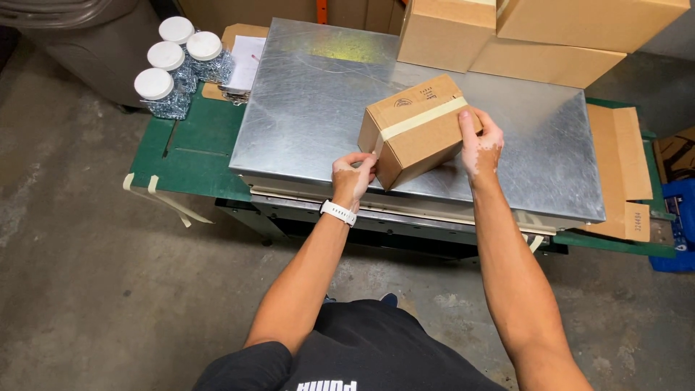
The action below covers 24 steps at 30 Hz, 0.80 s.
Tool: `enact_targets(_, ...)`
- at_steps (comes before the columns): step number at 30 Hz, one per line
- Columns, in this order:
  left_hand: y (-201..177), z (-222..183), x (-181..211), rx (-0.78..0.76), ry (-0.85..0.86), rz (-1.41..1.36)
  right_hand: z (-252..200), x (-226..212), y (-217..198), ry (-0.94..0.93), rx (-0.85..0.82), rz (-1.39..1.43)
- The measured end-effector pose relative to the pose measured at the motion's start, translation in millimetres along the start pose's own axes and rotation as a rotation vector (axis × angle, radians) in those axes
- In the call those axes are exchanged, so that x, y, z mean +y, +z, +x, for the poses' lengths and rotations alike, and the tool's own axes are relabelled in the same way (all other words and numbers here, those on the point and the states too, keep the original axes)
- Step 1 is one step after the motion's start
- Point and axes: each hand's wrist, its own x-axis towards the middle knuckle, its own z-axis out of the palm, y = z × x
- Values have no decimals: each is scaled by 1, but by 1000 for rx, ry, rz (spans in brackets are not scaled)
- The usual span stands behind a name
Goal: The person packs bags of hardware and small plastic containers into cardboard boxes, سپس seals them with adhesive tape by hand.
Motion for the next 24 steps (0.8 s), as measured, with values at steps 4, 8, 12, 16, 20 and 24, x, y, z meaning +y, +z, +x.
enact_targets(4, 0, -13, 13, 2, 19, -135, -5, -1, -4, 25, 3, -41)
enact_targets(8, -10, -28, 35, -92, 0, -367, -32, -21, -13, 28, 51, -222)
enact_targets(12, -19, 3, 55, -126, 19, -355, -101, -71, -40, 71, 16, -240)
enact_targets(16, -20, 25, 80, -194, 44, -311, -105, -53, -72, 30, -215, 51)
enact_targets(20, -18, 25, 91, -241, 58, -258, -74, -51, -76, -174, -570, 24)
enact_targets(24, -11, 51, 73, -208, 66, -290, -69, -65, -67, -178, -560, 88)
